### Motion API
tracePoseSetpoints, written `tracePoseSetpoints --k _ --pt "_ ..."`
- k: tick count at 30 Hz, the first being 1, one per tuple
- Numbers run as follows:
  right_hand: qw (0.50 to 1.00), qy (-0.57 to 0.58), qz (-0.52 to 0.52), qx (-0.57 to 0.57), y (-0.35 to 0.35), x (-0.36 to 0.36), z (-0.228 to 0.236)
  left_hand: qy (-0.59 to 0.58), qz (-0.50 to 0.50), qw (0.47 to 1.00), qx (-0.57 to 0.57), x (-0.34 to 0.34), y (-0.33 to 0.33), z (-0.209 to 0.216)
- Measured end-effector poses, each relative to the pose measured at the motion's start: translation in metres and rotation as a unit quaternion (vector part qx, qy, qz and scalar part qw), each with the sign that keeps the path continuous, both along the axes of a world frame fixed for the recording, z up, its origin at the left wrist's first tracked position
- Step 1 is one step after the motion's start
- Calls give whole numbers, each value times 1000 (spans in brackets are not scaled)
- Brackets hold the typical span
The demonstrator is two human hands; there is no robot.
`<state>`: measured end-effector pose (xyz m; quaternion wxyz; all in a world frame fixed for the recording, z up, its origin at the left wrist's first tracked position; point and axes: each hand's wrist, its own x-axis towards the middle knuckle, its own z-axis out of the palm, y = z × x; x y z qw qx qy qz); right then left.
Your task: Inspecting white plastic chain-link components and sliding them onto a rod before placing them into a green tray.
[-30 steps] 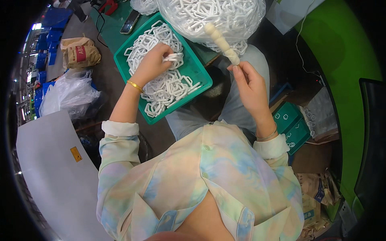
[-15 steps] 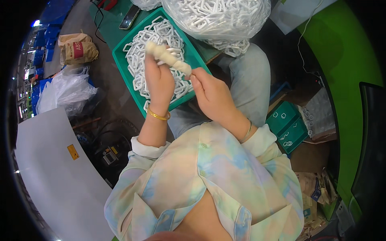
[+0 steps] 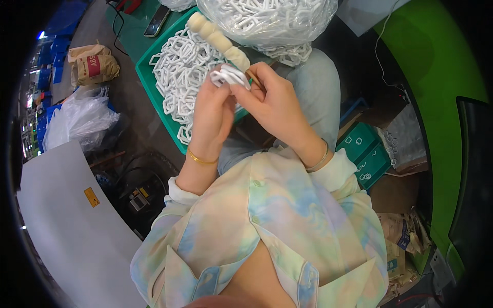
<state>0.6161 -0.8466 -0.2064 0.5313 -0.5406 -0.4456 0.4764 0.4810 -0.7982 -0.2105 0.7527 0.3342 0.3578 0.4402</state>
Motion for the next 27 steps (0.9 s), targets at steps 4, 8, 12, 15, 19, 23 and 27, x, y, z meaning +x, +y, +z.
tracePoseSetpoints --k 4,8,12,15,19,23,27 --pt "997 28 60 -32 0 5 3 421 -39 810 406 -12 8 10" --pt "997 59 -27 42 -1 9 0 152 -125 979 46 -18 20 9" --pt "971 -216 72 68 -20 22 -10 -176 -114 944 -254 -30 33 -7" --pt "949 -276 105 108 -31 26 -19 -261 -129 910 -294 -27 34 -16" --pt "986 -142 64 55 -25 23 -9 -249 -127 920 -276 -15 23 -4" --pt "997 -59 39 8 -5 6 18 -120 -91 977 -149 2 5 -1" --pt "995 42 65 55 3 -4 -2 -118 -63 983 -122 -2 8 -19"
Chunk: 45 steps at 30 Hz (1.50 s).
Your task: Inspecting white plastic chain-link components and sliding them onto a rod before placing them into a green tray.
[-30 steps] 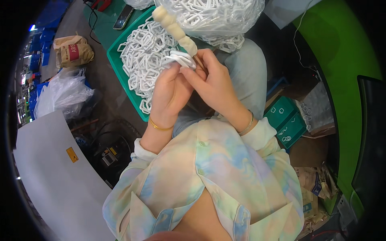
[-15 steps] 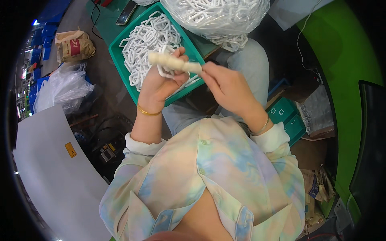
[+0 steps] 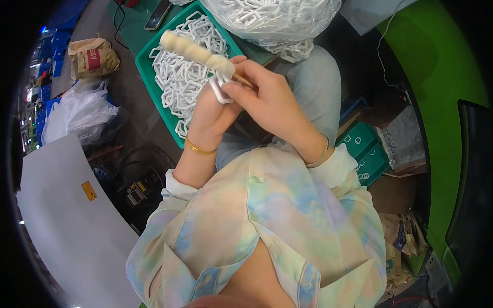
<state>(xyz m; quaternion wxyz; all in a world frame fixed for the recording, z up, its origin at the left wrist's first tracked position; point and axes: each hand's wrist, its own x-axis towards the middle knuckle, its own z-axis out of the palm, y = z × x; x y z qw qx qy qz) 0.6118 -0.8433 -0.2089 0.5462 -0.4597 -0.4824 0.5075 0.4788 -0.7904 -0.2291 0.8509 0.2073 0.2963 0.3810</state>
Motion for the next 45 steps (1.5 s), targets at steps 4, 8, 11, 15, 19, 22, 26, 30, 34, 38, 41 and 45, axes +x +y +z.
tracePoseSetpoints --k 4,8,11,15,19,22,26,30,34,38,41,45 --pt "978 54 -201 14 9 6 -11 -114 22 992 -53 2 -1 14" --pt "987 -82 -137 -7 -5 -9 9 -85 11 996 -9 -4 0 7" --pt "988 -122 -100 -3 -3 -13 8 -107 -1 994 12 -2 -2 10" --pt "973 -110 -205 0 2 4 2 -156 24 987 1 0 1 18" --pt "991 -113 -65 -15 -10 -8 18 -101 57 993 31 -2 2 8" --pt "992 -114 -47 17 -7 -16 3 -50 46 996 64 7 -5 18" --pt "985 -156 -69 33 -5 -17 5 -83 39 995 47 0 -4 9" --pt "966 -128 -223 -18 4 -4 -4 -132 54 989 -25 -5 -3 8" --pt "968 -207 -142 -23 -10 12 0 -156 74 985 -22 -8 2 12" --pt "952 -280 -111 -46 -15 17 -3 -155 61 986 -6 -9 3 19" --pt "954 -286 -80 -35 -19 11 4 -192 63 979 -22 -15 6 11" --pt "972 -228 -49 -25 -26 -5 6 -241 66 967 -39 -12 14 12"
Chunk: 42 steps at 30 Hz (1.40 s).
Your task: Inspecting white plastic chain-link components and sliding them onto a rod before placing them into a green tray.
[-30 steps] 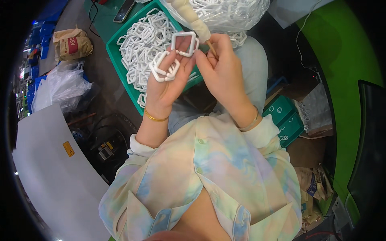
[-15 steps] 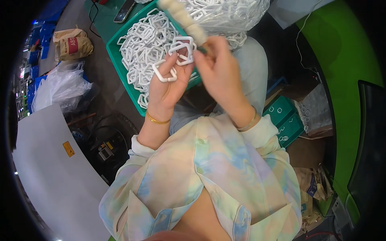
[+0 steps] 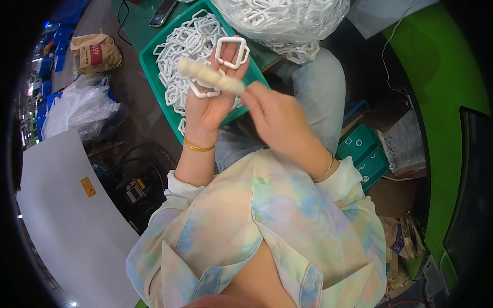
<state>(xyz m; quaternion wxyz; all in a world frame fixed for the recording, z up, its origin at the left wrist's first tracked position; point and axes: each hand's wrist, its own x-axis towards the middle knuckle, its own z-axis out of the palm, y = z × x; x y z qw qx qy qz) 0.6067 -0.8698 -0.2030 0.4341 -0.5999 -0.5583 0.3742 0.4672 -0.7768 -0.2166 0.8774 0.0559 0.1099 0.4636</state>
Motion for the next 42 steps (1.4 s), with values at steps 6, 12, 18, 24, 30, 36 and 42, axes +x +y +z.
tracePoseSetpoints --k 6,12,18,24,30,36,42 --pt "998 -52 19 -12 5 9 9 67 16 997 24 -8 2 3" --pt "989 -31 -145 24 19 49 -2 119 10 990 81 -3 14 18" --pt "979 28 -193 59 12 75 -14 309 28 903 296 32 82 63" --pt "973 53 -225 28 -1 90 -18 562 -3 587 582 81 145 117" --pt "970 37 -239 13 -7 99 -28 666 44 152 729 71 140 164" --pt "969 64 -239 4 -7 102 -36 632 12 332 700 13 151 112" --pt "978 76 -193 -6 0 89 -38 566 -314 272 712 -30 73 23"
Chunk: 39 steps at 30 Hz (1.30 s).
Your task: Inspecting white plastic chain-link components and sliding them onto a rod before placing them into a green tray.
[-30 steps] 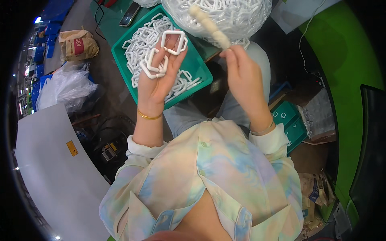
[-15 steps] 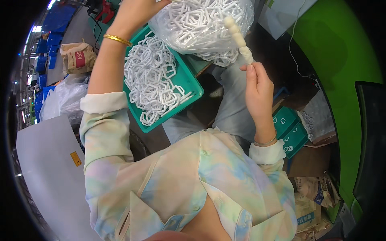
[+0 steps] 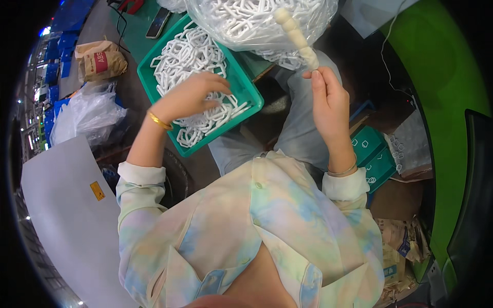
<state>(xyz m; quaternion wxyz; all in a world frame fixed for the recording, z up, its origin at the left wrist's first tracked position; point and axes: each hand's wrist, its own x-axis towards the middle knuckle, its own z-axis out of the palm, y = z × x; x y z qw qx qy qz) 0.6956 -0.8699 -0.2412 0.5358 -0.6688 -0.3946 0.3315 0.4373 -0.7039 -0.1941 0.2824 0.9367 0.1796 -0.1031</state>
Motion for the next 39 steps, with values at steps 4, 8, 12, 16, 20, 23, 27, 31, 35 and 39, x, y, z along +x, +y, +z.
tracePoseSetpoints --k 4,8,12,16,20,23,27,31,35,39 --pt "1000 5 20 14 2 -10 5 -24 7 1000 3 -9 -19 -45" --pt "999 0 22 24 -1 -15 3 79 33 996 35 -13 -16 -59" --pt "1000 6 29 3 -7 -17 5 42 91 994 38 -14 0 -53" --pt "999 -14 33 4 -6 -19 9 -47 199 978 42 -19 4 -41" --pt "999 -11 38 -1 -3 -23 12 -93 253 962 42 -23 4 -41" --pt "999 -15 48 9 -1 -27 11 -91 188 977 -51 -17 2 -48" --pt "998 -15 64 3 -1 -32 15 -5 56 995 85 -5 -12 -71" --pt "998 -9 64 23 -2 -33 15 31 109 982 152 -1 -11 -86" --pt "999 -24 48 6 -6 -29 14 -37 122 977 173 -9 -5 -71" --pt "998 -15 56 -2 -8 -31 11 -112 347 931 -17 -14 -11 -32"
